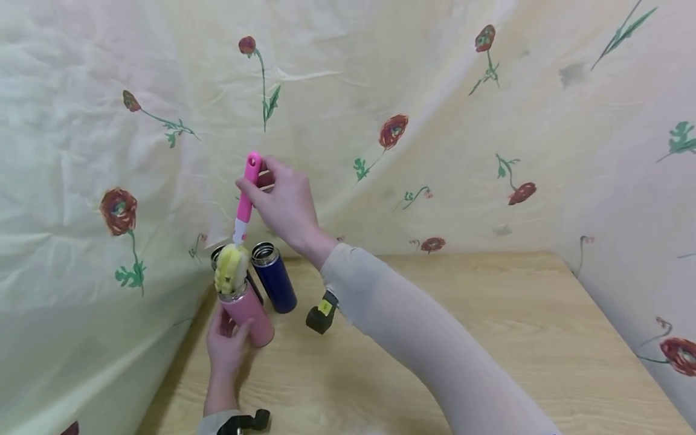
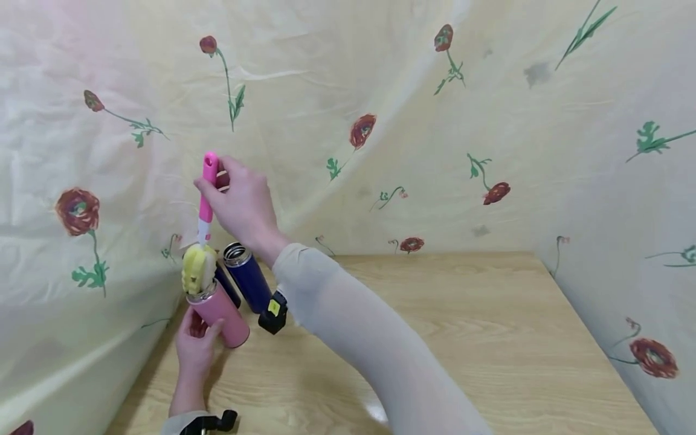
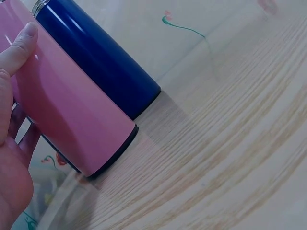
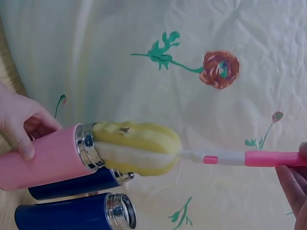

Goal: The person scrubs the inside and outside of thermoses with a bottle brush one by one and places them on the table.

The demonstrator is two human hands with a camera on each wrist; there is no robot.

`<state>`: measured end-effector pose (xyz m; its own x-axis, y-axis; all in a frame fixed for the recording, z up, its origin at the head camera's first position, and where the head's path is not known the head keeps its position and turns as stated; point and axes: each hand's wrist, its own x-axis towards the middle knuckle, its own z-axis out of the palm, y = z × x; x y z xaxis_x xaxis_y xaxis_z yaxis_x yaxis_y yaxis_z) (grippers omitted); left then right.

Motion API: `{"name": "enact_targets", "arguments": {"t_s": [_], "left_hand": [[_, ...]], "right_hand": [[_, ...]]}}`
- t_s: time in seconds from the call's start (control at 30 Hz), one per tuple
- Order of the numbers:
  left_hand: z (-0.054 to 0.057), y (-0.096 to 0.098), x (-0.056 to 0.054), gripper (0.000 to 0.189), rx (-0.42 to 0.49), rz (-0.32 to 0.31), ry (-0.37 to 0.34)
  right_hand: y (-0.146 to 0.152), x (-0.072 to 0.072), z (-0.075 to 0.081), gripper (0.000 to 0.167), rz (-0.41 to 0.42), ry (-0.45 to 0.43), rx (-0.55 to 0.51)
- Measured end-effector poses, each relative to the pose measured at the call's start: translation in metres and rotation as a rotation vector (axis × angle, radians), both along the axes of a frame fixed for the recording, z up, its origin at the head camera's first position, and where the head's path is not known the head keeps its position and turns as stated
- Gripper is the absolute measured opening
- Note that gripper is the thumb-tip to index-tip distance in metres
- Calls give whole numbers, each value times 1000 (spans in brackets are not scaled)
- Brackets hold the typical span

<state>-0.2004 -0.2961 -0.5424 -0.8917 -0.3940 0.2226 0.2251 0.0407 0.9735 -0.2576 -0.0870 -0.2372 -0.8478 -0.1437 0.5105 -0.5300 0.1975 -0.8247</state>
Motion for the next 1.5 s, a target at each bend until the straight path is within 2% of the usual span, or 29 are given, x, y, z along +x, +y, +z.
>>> {"name": "enact_targets", "arguments": {"t_s": [0.3, 0.57, 0.77, 0.87, 1.0, 1.2, 1.3, 1.43, 1.5], "left_hand": [[2, 2, -7, 78, 2, 43, 43], [0, 6, -9, 68, 121, 50, 98], [-2, 5, -9, 64, 219, 35, 174], [-2, 4, -8, 64, 233, 24, 188], [-3, 2, -6, 66, 222, 27, 174], [-5, 0, -2, 67, 212, 37, 121], [-6, -1, 0, 66, 225, 36, 114], [-7, -1, 1, 65, 238, 33, 130], [-7, -1, 1, 66, 237, 31, 141]], "right_hand": [[3, -7, 3, 26, 105, -60, -15], [1, -10, 2, 14, 172, -13, 95], [2, -14, -2, 14, 249, -76, 52], [2, -16, -4, 13, 275, -96, 43], [-2, -12, -4, 14, 297, -82, 102], [-10, 1, -2, 19, 249, -30, 246], [-14, 7, -1, 29, 220, -16, 316], [-20, 12, -3, 39, 198, -21, 335], [-23, 12, -6, 37, 176, -13, 338]]}}
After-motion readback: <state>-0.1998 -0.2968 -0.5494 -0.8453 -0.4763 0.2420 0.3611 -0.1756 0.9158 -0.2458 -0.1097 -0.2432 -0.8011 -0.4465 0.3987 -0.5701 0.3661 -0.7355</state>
